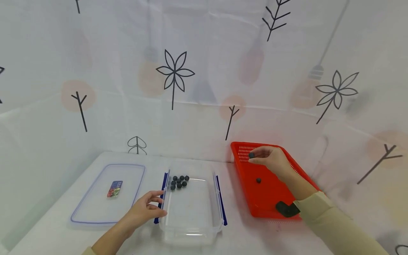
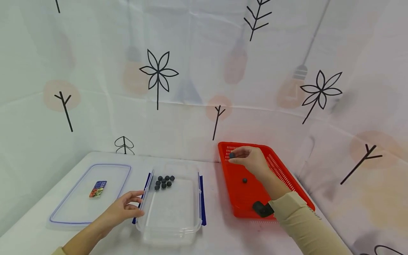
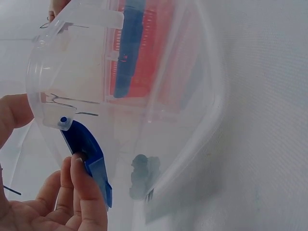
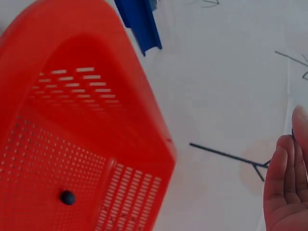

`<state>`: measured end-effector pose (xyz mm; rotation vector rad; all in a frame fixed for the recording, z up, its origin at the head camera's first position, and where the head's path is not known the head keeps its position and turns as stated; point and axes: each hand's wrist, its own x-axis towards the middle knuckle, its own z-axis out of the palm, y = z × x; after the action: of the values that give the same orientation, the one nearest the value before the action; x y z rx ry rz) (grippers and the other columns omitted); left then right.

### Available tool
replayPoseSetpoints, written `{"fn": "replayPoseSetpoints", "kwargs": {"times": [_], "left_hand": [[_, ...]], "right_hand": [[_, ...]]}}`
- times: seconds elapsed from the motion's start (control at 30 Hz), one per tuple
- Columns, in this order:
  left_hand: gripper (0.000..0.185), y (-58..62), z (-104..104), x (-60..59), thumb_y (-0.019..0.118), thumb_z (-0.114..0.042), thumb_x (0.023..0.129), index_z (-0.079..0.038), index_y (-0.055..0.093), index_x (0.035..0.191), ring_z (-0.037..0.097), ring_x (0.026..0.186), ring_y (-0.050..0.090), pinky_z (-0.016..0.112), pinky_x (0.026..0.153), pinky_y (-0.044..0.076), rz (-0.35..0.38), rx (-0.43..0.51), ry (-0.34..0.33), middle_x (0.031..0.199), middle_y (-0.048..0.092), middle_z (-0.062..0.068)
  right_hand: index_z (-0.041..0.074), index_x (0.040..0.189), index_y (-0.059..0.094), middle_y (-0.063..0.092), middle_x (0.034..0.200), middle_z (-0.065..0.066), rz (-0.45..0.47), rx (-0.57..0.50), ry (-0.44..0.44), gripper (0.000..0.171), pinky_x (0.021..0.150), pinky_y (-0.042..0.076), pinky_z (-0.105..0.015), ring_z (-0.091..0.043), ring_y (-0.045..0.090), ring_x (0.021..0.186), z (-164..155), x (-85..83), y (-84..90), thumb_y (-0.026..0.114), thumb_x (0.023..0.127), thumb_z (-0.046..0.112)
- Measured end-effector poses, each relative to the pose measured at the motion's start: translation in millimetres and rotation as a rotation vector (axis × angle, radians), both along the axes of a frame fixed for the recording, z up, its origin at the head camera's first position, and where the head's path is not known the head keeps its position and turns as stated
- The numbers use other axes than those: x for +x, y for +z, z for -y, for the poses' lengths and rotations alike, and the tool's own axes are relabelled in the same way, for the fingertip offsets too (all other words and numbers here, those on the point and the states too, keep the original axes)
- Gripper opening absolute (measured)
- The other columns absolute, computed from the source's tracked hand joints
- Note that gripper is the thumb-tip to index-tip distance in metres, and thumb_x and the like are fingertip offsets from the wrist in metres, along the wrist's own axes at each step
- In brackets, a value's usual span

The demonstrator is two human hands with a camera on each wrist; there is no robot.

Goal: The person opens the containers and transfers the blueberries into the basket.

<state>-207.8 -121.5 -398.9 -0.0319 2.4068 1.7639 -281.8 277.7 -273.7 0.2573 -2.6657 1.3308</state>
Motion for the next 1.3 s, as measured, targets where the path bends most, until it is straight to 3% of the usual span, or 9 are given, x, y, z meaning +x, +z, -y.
{"fn": "replayPoseSetpoints", "kwargs": {"times": [0.23, 0.53, 0.9, 1.07, 1.3], "left_hand": [[0.068, -1.7, 0.5, -0.1, 0.079, -0.011, 0.072, -0.007, 0.047, 0.132, 0.017, 0.083, 0.056, 0.037, 0.072, 0.047, -0.003, 0.004, -0.004, 0.108, 0.054, 0.006], [0.068, -1.5, 2.5, 2.4, 0.078, -0.013, 0.073, -0.006, 0.046, 0.132, 0.018, 0.083, 0.056, 0.036, 0.074, 0.047, -0.004, 0.023, -0.027, 0.109, 0.053, 0.007], [0.068, -0.5, 2.9, 2.9, 0.077, -0.013, 0.074, -0.005, 0.044, 0.133, 0.018, 0.084, 0.055, 0.035, 0.074, 0.047, -0.008, 0.049, -0.044, 0.110, 0.052, 0.008], [0.068, 0.8, 3.5, 2.7, 0.078, -0.013, 0.074, -0.005, 0.045, 0.133, 0.018, 0.084, 0.056, 0.036, 0.074, 0.047, -0.015, 0.048, -0.039, 0.110, 0.052, 0.007], [0.068, 0.4, 3.8, 1.9, 0.077, -0.014, 0.074, -0.005, 0.044, 0.133, 0.018, 0.084, 0.056, 0.036, 0.074, 0.047, -0.016, 0.054, -0.055, 0.110, 0.053, 0.008]], "right_hand": [[0.000, 0.112, 0.064, 0.066, 0.101, -0.009, 0.009, 0.025, -0.009, 0.046, 0.082, 0.046, -0.031, -0.017, 0.060, 0.090, -32.2, -10.3, -6.3, 0.074, 0.080, 0.030], [-0.003, 0.117, 0.060, 0.064, 0.102, -0.012, 0.060, 0.067, 0.001, 0.048, 0.092, 0.040, -0.047, -0.027, 0.056, 0.096, -63.0, -30.8, -15.0, 0.071, 0.083, 0.030], [-0.008, 0.122, 0.053, 0.058, 0.105, -0.015, 0.150, 0.112, 0.027, 0.051, 0.086, 0.044, -0.042, -0.030, 0.052, 0.097, -85.4, -48.9, -32.2, 0.067, 0.086, 0.025], [-0.007, 0.118, 0.055, 0.058, 0.104, -0.015, 0.176, 0.112, 0.013, 0.046, 0.086, 0.043, -0.047, -0.034, 0.051, 0.099, -90.7, -56.7, -40.6, 0.068, 0.086, 0.023], [-0.008, 0.110, 0.059, 0.059, 0.100, -0.017, 0.185, 0.203, 0.006, 0.036, 0.083, 0.045, -0.049, -0.037, 0.052, 0.098, -95.8, -61.8, -53.4, 0.068, 0.085, 0.016]]}}
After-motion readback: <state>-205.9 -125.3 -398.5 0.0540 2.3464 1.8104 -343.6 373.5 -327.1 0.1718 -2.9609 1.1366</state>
